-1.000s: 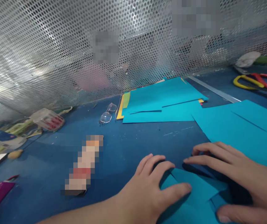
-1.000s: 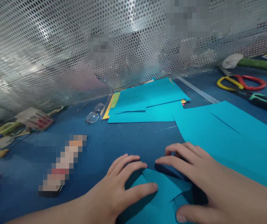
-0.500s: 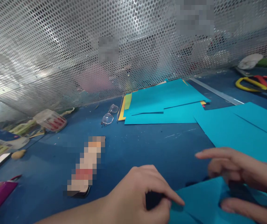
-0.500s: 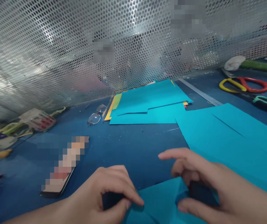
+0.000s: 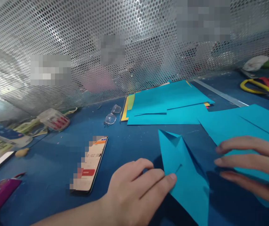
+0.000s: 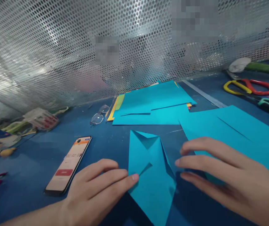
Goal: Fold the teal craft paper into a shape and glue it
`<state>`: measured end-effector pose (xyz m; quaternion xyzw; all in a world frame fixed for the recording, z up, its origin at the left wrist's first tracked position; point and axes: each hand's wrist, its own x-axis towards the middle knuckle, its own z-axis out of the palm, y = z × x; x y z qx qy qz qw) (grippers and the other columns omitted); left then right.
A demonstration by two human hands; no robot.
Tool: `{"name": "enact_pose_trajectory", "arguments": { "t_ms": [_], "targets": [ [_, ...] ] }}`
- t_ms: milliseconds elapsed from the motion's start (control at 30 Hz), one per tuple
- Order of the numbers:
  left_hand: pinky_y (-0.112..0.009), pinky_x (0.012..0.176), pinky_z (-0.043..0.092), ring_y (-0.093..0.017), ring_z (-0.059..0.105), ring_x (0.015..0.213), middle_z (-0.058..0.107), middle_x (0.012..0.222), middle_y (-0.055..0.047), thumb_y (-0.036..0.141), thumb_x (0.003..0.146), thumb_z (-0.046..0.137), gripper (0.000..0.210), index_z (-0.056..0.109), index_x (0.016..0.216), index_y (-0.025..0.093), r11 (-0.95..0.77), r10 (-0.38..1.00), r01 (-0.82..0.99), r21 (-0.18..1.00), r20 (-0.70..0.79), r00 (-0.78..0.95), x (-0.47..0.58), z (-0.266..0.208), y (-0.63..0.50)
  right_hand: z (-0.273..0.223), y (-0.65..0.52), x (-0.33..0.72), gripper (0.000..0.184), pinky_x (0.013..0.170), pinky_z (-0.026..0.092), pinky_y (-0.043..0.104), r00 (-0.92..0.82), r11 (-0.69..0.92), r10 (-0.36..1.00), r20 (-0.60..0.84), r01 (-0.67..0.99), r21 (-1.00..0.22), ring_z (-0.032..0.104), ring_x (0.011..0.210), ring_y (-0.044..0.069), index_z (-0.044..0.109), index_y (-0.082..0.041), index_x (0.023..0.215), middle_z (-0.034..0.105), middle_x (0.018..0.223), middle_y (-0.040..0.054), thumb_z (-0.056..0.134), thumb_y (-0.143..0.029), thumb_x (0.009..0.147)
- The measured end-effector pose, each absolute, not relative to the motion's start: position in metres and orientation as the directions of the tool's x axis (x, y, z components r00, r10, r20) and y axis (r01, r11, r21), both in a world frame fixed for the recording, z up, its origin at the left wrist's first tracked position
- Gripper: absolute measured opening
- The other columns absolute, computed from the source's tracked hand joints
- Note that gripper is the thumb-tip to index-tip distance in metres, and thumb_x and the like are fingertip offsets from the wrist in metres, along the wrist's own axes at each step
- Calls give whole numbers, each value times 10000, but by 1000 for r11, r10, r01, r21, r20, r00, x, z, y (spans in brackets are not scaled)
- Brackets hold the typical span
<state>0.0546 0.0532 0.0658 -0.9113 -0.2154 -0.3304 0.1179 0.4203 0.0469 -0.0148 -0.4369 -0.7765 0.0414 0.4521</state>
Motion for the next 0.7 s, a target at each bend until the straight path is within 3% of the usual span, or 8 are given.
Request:
{"name": "enact_pose_trajectory", "arguments": {
  "t_ms": [67, 133, 267, 400, 500, 567, 700],
  "targets": [
    [-290, 767, 678, -189, 785, 798, 873, 923, -21, 138, 1245, 549, 323, 829, 1096, 200, -845, 339, 529, -86, 679, 652, 57, 67, 51, -19, 46, 421, 312, 911, 771, 469, -217, 599, 741, 636, 641, -479, 853, 1129, 360, 874, -464, 1225, 869, 1158, 18, 859, -668, 991],
    [-318, 858, 713, -202, 815, 860, 879, 967, -31, 162, 1243, 547, 360, 828, 1025, 218, -826, 385, 561, -58, 668, 636, 60, 62, 49, -22, 45, 422, 356, 948, 763, 502, -220, 584, 761, 610, 643, -496, 836, 1194, 390, 873, -455, 1267, 870, 1152, 36, 864, -667, 982],
    [-389, 1122, 699, -175, 856, 887, 888, 1029, -11, 167, 1229, 584, 256, 801, 1096, 199, -877, 440, 463, 125, 596, 672, 58, 48, 49, -25, 45, 418, 361, 972, 754, 510, -284, 606, 768, 574, 615, -506, 833, 1221, 398, 878, -464, 1294, 885, 1164, 34, 858, -656, 989],
    [-259, 922, 719, -176, 873, 900, 897, 1062, -67, 198, 1248, 604, 193, 788, 1236, 140, -908, 420, 328, 262, 560, 714, 51, 41, 50, -23, 49, 418, 352, 990, 745, 469, -428, 696, 712, 557, 539, -475, 868, 1155, 360, 859, -497, 1369, 907, 1171, -4, 855, -535, 1020],
    [-246, 969, 698, -188, 890, 999, 910, 1159, -99, 212, 1272, 565, 242, 772, 1371, 131, -896, 425, 274, 350, 491, 761, 46, 40, 51, -20, 57, 427, 484, 1061, 712, 369, -639, 830, 554, 534, 472, -296, 891, 1098, 259, 767, -544, 1518, 912, 1202, -95, 741, -342, 1078],
    [-243, 1059, 671, -191, 890, 1072, 913, 1222, -100, 217, 1281, 546, 267, 759, 1414, 123, -912, 365, 219, 347, 443, 819, 46, 40, 52, -21, 62, 434, 540, 1102, 687, 317, -692, 860, 506, 514, 453, -236, 889, 1122, 217, 727, -548, 1577, 904, 1244, -124, 677, -290, 1105],
    [-361, 1361, 488, -220, 861, 1239, 900, 1328, -93, 259, 1241, 681, 219, 787, 1374, 123, -958, 221, 144, 247, 320, 921, 47, 39, 55, -30, 62, 442, 365, 1052, 729, 397, -590, 785, 620, 518, 474, -400, 873, 1193, 303, 840, -472, 1458, 911, 1252, -13, 774, -440, 1101]
  ]
}}
